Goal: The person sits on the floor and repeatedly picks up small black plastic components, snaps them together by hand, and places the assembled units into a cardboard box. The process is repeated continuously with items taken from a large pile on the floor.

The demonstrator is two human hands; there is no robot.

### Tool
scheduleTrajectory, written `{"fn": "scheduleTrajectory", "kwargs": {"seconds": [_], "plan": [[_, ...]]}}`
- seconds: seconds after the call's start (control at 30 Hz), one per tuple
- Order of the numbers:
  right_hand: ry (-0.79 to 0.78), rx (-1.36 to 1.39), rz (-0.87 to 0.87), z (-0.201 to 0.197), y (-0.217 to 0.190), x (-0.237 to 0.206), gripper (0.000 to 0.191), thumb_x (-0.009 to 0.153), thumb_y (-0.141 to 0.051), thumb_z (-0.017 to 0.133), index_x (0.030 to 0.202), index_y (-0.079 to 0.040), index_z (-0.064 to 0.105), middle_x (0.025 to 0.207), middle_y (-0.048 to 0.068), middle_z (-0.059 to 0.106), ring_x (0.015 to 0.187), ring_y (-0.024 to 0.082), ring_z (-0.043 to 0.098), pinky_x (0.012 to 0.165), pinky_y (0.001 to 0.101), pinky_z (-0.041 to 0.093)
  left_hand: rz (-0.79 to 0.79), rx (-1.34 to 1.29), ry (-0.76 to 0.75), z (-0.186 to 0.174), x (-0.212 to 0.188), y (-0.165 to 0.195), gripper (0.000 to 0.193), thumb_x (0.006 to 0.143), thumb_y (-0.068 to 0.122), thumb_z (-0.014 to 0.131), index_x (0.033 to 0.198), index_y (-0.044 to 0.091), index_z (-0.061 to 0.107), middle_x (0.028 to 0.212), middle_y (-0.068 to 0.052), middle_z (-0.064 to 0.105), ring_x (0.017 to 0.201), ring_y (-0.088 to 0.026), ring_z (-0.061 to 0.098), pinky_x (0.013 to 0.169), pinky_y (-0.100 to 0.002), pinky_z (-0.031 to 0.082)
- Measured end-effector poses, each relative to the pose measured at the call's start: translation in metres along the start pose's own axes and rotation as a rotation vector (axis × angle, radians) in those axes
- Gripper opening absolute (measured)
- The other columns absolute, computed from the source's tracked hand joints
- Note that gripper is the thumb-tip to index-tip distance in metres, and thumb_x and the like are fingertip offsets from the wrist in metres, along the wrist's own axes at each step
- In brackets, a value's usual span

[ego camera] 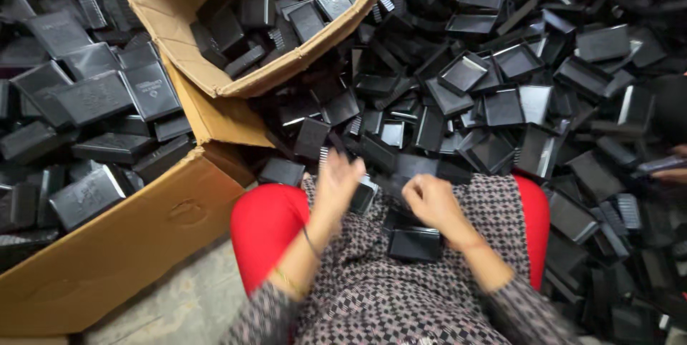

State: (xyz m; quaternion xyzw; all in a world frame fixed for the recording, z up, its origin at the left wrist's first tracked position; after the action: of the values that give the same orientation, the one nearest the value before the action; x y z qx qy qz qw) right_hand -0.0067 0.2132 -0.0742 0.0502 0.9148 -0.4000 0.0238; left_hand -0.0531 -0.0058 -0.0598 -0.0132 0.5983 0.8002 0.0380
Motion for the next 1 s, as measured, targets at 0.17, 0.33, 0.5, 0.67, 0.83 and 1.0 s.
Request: {"fn": "scheduleTrajectory", "kwargs": {"seconds": [0.17,0.33,0.5,0.67,0.83,1.0], "plan": [[-0.443,0.541,-0.495,0.039,-0.06,-0.038,0.019,0.1,-0.018,0.07,0.095,0.0,0.069,0.085,0.013,0.07,0.098,0.031,0.069,0.096,0.0384,0.052,-0.401,-0.504,0.158,-0.029,-0.066,-0.044,0.059,0.092,0.026,0.065,0.147,0.02,0.041,0.122,-0.006,0.057,0.098,-0.019,0.064,0.086,-0.038,0.053],[0.253,-0.061,-0.577,0.058,-0.038,0.047,0.029,0.081,-0.021,0.075,0.098,0.001,0.068,0.092,0.017,0.067,0.085,0.034,0.065,0.075,0.0408,0.051,-0.182,-0.7,0.156,-0.1,-0.026,-0.016,0.033,0.092,0.005,0.059,0.123,0.015,0.053,0.111,-0.016,0.062,0.098,-0.029,0.066,0.087,-0.046,0.057],[0.022,0.255,-0.354,0.059,-0.001,0.073,0.017,0.101,-0.017,0.069,0.105,-0.001,0.071,0.096,0.009,0.07,0.089,0.023,0.066,0.079,0.0348,0.053,-0.19,-0.695,-0.021,-0.112,-0.027,-0.012,0.016,0.087,-0.003,0.062,0.099,0.006,0.057,0.11,-0.012,0.068,0.1,-0.029,0.068,0.088,-0.044,0.058],[-0.471,1.199,0.322,0.063,-0.021,0.014,0.026,0.098,-0.012,0.055,0.119,-0.001,0.065,0.101,0.001,0.075,0.089,0.009,0.069,0.083,0.0267,0.055,-0.611,-0.543,-0.099,-0.06,-0.062,-0.041,0.03,0.097,0.03,0.065,0.112,0.005,0.07,0.106,-0.011,0.074,0.091,-0.02,0.072,0.084,-0.036,0.059],[0.04,0.367,-0.473,0.029,-0.081,-0.02,0.055,0.087,-0.028,0.076,0.129,0.002,0.059,0.114,0.014,0.064,0.105,0.021,0.061,0.091,0.0319,0.051,-0.411,-0.493,-0.024,-0.029,-0.036,-0.036,0.033,0.098,0.028,0.069,0.118,0.002,0.067,0.105,-0.01,0.073,0.091,-0.023,0.071,0.084,-0.04,0.059],[0.175,0.127,-0.538,0.027,-0.096,-0.03,0.067,0.078,-0.024,0.083,0.135,0.002,0.06,0.124,0.018,0.064,0.108,0.027,0.063,0.094,0.035,0.052,-0.408,-0.5,0.021,-0.028,-0.027,-0.023,0.064,0.097,0.061,0.049,0.128,0.006,0.063,0.116,-0.006,0.072,0.103,-0.018,0.069,0.09,-0.034,0.057]]}}
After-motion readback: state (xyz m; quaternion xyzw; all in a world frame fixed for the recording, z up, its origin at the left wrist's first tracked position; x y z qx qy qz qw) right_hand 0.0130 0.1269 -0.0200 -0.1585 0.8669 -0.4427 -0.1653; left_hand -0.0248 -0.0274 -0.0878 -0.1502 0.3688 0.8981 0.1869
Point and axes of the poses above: each hand's wrist, its own x-axis towards the middle knuckle, its own z-axis out of the palm, y = z × x, the point moved 3 cm from there along x, towards the middle knuckle
